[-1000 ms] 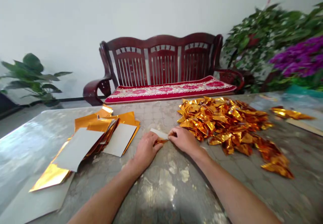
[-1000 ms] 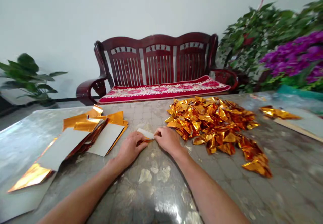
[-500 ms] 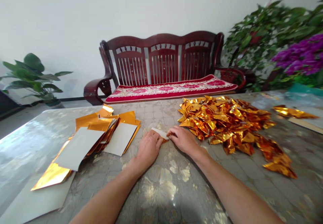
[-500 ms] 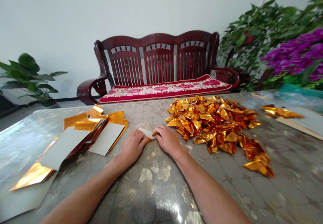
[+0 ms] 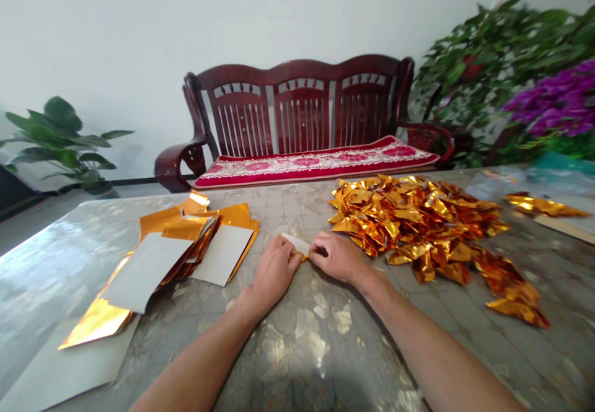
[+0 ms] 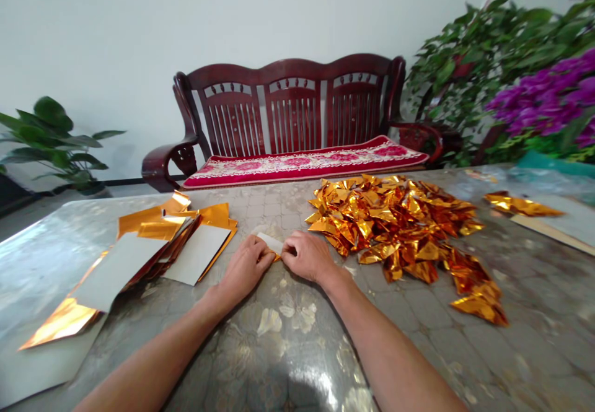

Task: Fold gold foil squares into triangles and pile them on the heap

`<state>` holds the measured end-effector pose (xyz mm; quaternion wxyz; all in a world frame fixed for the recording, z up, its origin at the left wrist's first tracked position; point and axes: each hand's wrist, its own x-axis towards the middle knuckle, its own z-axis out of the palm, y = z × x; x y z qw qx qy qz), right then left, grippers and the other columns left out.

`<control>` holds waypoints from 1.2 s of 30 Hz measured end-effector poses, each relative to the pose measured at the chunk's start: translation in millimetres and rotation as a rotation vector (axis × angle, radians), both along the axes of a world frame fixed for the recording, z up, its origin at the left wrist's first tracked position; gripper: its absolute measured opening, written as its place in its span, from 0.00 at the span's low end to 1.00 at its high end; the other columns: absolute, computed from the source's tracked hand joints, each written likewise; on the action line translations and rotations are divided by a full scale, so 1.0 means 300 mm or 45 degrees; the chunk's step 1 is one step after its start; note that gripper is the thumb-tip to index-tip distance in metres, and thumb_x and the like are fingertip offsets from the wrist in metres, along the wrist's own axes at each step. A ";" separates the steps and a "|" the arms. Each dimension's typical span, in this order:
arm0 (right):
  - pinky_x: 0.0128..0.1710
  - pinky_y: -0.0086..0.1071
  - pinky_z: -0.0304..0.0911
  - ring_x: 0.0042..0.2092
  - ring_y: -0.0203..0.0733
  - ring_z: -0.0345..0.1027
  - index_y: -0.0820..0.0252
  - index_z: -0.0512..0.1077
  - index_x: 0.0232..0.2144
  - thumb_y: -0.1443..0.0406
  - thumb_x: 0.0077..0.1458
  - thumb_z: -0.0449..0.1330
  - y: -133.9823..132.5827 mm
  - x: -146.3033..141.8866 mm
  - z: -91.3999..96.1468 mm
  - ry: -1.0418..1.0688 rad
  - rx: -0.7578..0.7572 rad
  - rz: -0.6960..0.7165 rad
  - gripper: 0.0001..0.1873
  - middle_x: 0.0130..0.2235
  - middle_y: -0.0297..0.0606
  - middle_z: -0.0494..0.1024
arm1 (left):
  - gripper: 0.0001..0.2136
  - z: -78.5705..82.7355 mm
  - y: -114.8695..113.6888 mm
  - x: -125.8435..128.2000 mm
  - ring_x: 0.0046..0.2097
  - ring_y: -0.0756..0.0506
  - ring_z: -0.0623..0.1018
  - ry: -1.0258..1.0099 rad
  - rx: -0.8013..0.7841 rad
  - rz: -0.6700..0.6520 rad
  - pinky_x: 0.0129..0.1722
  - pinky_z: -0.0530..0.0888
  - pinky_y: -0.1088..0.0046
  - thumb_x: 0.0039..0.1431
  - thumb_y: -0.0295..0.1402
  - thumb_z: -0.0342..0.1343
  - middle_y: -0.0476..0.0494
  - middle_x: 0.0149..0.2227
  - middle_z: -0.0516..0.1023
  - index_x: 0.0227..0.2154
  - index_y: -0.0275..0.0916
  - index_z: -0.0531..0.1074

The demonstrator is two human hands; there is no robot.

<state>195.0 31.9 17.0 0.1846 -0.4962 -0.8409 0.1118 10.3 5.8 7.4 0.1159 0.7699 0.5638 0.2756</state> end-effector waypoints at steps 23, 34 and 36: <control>0.35 0.31 0.52 0.40 0.39 0.67 0.56 0.74 0.32 0.61 0.62 0.54 -0.020 -0.041 -0.006 -0.222 0.092 -0.120 0.11 0.39 0.37 0.76 | 0.09 0.045 0.010 -0.078 0.40 0.47 0.74 -0.067 -0.150 -0.225 0.42 0.70 0.71 0.58 0.27 0.53 0.45 0.37 0.74 0.22 0.38 0.70; 0.34 0.32 0.51 0.39 0.40 0.66 0.56 0.73 0.31 0.63 0.61 0.55 -0.021 -0.051 -0.011 -0.253 0.132 -0.154 0.09 0.38 0.37 0.76 | 0.10 0.021 -0.008 -0.042 0.45 0.44 0.72 0.039 -0.093 -0.073 0.49 0.71 0.65 0.63 0.28 0.49 0.40 0.41 0.70 0.25 0.37 0.68; 0.34 0.32 0.51 0.39 0.40 0.66 0.56 0.73 0.31 0.63 0.61 0.55 -0.022 -0.051 -0.011 -0.246 0.132 -0.159 0.09 0.37 0.37 0.76 | 0.10 0.018 -0.012 -0.036 0.45 0.44 0.72 0.079 -0.069 -0.049 0.49 0.71 0.64 0.64 0.28 0.49 0.40 0.41 0.69 0.27 0.37 0.69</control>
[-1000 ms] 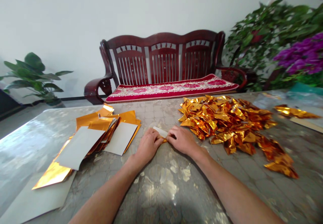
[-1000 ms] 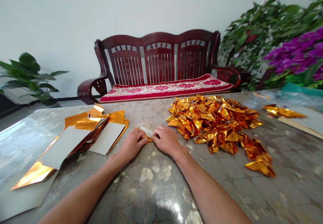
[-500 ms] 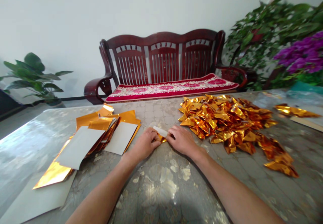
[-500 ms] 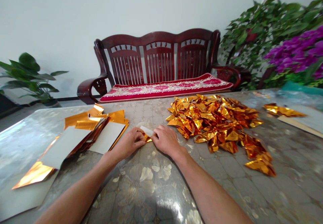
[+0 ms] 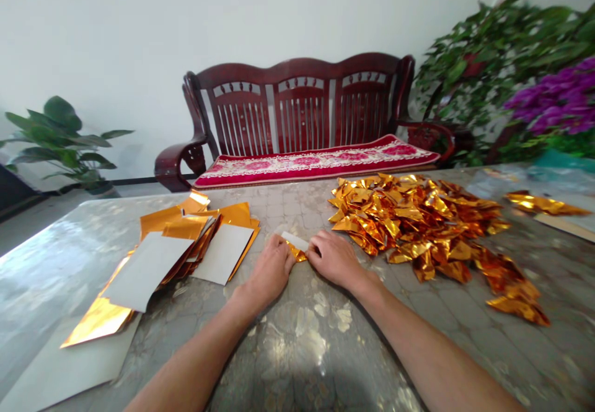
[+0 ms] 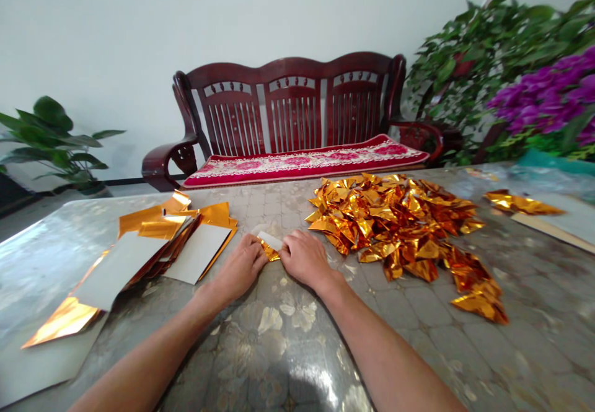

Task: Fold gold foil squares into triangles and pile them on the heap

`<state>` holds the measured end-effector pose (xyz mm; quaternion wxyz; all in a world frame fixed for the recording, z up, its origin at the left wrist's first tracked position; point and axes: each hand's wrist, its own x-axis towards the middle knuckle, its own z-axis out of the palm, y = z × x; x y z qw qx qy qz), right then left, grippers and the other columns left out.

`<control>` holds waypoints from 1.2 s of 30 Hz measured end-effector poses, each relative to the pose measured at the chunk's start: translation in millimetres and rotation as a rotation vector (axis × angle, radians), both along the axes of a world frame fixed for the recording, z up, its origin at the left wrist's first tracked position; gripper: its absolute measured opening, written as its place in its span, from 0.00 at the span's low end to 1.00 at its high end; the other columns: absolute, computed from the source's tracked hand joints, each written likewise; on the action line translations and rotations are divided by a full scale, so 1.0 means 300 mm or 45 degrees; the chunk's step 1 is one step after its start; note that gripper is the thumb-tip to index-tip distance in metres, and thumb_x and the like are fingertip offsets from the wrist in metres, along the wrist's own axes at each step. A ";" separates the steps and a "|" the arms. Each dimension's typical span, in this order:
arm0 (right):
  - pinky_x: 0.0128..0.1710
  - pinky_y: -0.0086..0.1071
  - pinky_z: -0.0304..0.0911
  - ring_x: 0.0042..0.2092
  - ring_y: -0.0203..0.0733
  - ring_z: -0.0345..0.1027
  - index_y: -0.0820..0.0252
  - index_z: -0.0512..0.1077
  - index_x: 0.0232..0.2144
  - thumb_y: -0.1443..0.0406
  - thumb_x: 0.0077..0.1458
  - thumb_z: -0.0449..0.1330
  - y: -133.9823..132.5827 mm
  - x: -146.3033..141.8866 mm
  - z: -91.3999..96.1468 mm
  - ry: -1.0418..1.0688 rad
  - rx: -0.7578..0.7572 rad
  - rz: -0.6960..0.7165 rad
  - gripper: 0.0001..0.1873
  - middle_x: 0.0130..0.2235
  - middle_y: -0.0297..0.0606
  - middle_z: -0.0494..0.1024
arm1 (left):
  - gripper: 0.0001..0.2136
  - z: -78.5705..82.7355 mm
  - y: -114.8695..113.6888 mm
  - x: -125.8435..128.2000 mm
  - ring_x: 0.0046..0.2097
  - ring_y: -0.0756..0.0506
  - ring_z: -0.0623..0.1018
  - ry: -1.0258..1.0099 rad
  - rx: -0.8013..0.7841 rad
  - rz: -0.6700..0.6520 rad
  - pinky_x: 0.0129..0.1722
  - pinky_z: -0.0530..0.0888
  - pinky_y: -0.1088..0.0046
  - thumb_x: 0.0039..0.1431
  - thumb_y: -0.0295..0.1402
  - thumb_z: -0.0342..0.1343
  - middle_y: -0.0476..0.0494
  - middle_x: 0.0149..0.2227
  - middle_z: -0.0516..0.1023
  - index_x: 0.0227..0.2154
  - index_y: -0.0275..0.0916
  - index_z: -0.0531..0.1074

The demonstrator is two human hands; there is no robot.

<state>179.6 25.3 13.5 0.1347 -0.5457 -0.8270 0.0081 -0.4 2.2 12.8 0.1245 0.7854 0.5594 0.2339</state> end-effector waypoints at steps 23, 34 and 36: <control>0.36 0.33 0.52 0.39 0.41 0.67 0.57 0.73 0.30 0.64 0.60 0.54 -0.005 -0.004 0.011 0.007 -0.043 -0.021 0.09 0.38 0.38 0.76 | 0.10 0.007 -0.017 0.004 0.41 0.42 0.72 0.195 0.066 0.161 0.40 0.67 0.67 0.61 0.32 0.53 0.42 0.34 0.72 0.24 0.40 0.68; 0.36 0.33 0.51 0.40 0.41 0.65 0.56 0.71 0.31 0.63 0.59 0.57 -0.006 0.000 0.002 0.066 -0.028 -0.020 0.05 0.38 0.37 0.75 | 0.04 0.007 -0.012 0.000 0.37 0.44 0.72 0.096 0.009 0.150 0.37 0.66 0.69 0.60 0.31 0.54 0.45 0.35 0.72 0.30 0.40 0.66; 0.37 0.32 0.51 0.41 0.41 0.65 0.56 0.71 0.32 0.63 0.58 0.58 -0.007 0.003 0.002 0.092 -0.044 -0.011 0.04 0.39 0.36 0.75 | 0.03 0.002 -0.011 -0.002 0.38 0.44 0.72 0.063 0.012 0.138 0.37 0.66 0.69 0.60 0.31 0.55 0.46 0.35 0.72 0.32 0.40 0.67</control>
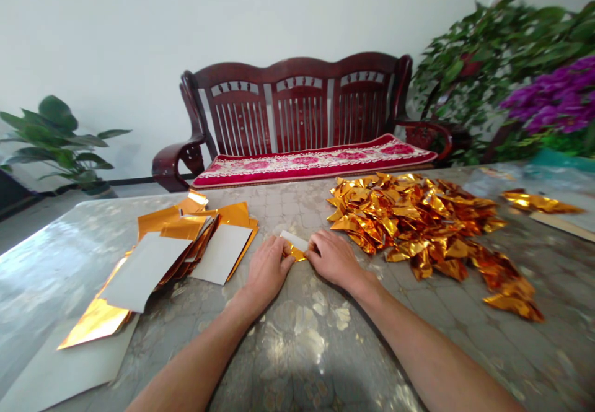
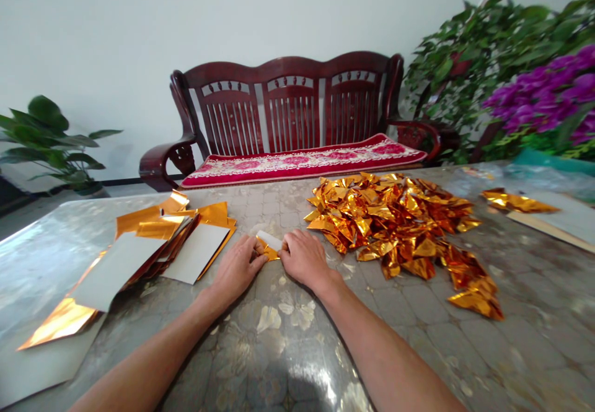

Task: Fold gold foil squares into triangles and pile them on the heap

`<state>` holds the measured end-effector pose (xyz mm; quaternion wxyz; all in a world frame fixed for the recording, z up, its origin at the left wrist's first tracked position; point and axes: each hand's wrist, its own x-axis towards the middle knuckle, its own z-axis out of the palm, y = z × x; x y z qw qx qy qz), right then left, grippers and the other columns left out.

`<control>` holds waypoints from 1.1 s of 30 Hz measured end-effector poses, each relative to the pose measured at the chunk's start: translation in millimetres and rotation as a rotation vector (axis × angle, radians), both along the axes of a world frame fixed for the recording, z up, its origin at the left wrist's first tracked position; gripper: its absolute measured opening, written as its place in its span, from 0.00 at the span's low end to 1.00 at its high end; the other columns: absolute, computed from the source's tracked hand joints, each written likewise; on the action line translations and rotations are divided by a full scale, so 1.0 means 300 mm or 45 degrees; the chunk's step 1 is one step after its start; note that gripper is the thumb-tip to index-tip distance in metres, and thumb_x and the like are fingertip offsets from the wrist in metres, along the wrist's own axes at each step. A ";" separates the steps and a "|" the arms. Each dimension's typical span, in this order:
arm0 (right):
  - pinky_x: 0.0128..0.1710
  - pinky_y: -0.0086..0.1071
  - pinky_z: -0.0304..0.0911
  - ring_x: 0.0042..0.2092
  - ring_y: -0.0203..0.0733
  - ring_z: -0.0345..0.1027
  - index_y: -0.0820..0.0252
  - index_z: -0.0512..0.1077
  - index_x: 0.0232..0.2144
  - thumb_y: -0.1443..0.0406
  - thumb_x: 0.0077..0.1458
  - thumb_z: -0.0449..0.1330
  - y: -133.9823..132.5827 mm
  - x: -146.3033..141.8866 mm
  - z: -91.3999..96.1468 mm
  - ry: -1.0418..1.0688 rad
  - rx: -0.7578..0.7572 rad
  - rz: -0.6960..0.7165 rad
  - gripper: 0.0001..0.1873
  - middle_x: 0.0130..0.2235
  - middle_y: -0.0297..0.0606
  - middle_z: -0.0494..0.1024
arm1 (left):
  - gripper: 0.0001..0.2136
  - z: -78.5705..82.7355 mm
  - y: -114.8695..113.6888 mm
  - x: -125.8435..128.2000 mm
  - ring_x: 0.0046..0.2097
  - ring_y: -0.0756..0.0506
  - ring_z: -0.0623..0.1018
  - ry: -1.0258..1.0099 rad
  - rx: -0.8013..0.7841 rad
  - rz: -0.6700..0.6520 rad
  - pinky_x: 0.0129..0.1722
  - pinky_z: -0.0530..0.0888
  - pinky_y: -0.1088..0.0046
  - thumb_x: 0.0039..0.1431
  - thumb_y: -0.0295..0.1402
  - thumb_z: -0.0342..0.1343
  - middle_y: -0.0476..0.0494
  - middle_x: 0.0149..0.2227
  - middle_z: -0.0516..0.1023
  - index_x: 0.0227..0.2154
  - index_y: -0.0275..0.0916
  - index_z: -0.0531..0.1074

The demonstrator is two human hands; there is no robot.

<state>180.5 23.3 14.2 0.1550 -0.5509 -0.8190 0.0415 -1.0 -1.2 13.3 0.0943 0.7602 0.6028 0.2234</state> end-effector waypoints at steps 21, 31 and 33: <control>0.37 0.31 0.51 0.40 0.39 0.66 0.57 0.69 0.31 0.66 0.60 0.58 0.014 0.023 -0.010 0.159 -0.037 0.032 0.04 0.36 0.35 0.76 | 0.11 0.004 -0.027 -0.023 0.43 0.42 0.73 0.561 0.238 -0.315 0.44 0.68 0.66 0.67 0.36 0.50 0.45 0.40 0.74 0.48 0.51 0.73; 0.37 0.32 0.53 0.38 0.40 0.65 0.56 0.71 0.33 0.65 0.58 0.61 0.009 0.031 -0.022 0.187 0.101 0.047 0.02 0.36 0.34 0.75 | 0.12 0.002 -0.064 0.015 0.43 0.41 0.73 0.399 0.175 -0.231 0.44 0.70 0.65 0.67 0.36 0.50 0.43 0.41 0.75 0.48 0.46 0.74; 0.39 0.33 0.53 0.40 0.42 0.65 0.56 0.72 0.34 0.67 0.59 0.60 0.014 0.035 -0.019 0.139 0.173 0.059 0.01 0.37 0.36 0.75 | 0.13 -0.005 -0.066 0.014 0.44 0.43 0.73 0.221 0.158 -0.266 0.46 0.71 0.67 0.68 0.34 0.47 0.44 0.41 0.76 0.49 0.45 0.73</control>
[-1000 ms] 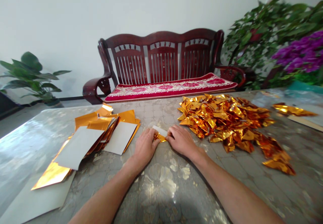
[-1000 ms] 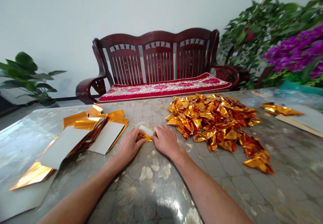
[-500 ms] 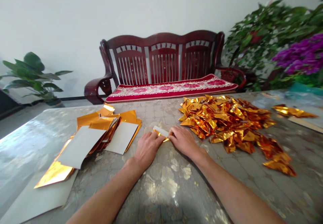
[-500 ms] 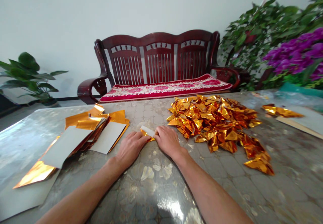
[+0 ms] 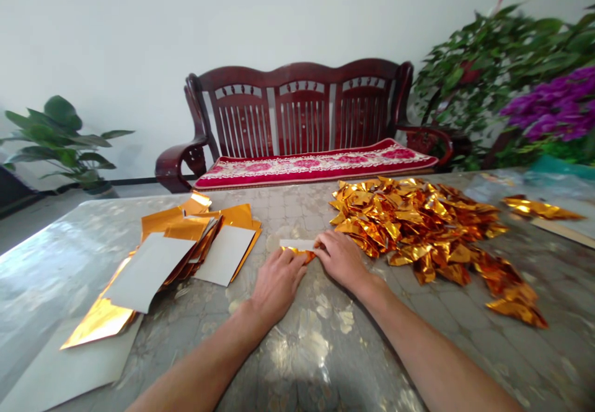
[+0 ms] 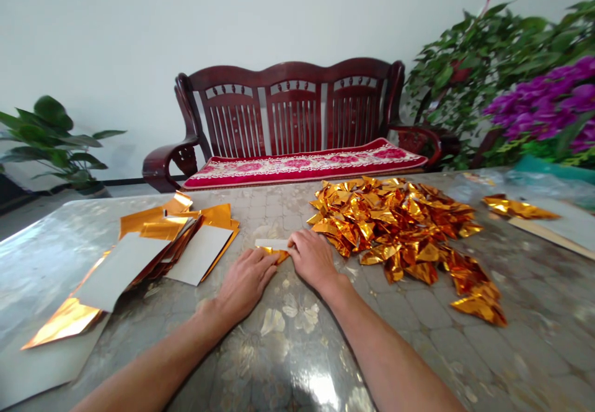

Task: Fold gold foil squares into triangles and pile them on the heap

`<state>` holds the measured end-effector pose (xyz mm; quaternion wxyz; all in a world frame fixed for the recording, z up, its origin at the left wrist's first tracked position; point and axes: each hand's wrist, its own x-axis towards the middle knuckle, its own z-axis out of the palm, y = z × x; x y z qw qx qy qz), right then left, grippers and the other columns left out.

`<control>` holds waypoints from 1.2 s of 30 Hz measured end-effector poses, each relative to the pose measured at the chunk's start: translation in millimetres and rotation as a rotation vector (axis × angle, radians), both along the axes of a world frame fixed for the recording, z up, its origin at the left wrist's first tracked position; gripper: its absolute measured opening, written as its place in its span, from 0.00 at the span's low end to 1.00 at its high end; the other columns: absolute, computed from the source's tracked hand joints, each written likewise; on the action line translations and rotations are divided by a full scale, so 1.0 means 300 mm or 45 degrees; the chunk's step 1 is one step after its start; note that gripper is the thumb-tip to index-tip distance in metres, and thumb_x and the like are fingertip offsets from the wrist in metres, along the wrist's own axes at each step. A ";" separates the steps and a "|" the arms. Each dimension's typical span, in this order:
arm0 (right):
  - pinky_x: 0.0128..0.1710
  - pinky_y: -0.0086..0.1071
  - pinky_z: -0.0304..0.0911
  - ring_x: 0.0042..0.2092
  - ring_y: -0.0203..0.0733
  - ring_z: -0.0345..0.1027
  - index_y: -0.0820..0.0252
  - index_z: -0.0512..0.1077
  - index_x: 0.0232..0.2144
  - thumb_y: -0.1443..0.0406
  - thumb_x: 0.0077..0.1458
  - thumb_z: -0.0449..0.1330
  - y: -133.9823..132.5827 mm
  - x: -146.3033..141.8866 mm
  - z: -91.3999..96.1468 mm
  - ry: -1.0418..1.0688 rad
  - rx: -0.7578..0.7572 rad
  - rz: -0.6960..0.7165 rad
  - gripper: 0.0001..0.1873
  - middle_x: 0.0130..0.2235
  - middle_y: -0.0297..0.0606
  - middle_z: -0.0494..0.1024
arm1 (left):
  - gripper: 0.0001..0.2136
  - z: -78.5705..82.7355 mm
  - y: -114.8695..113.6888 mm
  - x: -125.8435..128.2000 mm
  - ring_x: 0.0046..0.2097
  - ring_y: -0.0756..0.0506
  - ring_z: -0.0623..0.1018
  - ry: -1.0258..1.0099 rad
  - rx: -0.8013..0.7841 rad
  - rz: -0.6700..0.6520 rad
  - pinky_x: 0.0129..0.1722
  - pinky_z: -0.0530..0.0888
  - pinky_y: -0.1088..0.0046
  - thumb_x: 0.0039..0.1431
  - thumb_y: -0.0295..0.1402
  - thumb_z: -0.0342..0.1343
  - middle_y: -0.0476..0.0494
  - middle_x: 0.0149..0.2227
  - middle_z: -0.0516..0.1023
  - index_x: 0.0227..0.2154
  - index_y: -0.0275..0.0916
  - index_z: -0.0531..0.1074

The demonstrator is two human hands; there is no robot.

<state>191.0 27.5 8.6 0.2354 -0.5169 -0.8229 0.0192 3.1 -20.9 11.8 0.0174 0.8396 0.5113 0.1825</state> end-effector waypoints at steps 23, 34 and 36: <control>0.44 0.32 0.58 0.44 0.41 0.65 0.57 0.74 0.35 0.63 0.57 0.63 -0.018 -0.010 -0.009 0.049 -0.066 0.156 0.03 0.38 0.36 0.73 | 0.10 -0.002 -0.006 -0.008 0.50 0.43 0.76 0.124 0.004 -0.101 0.53 0.72 0.65 0.66 0.31 0.51 0.43 0.47 0.79 0.45 0.39 0.75; 0.45 0.33 0.58 0.44 0.42 0.64 0.58 0.71 0.35 0.64 0.61 0.59 -0.028 -0.011 0.016 -0.080 -0.048 0.192 0.03 0.40 0.38 0.72 | 0.15 0.054 -0.046 -0.008 0.56 0.38 0.73 0.239 -0.090 -0.151 0.55 0.69 0.59 0.62 0.35 0.57 0.36 0.54 0.74 0.51 0.37 0.71; 0.43 0.31 0.58 0.43 0.40 0.65 0.58 0.72 0.32 0.65 0.63 0.56 -0.027 -0.008 0.021 -0.084 -0.051 0.204 0.07 0.38 0.37 0.72 | 0.09 0.059 -0.029 -0.021 0.50 0.41 0.76 0.189 -0.123 -0.147 0.51 0.71 0.64 0.64 0.33 0.54 0.40 0.47 0.78 0.43 0.39 0.75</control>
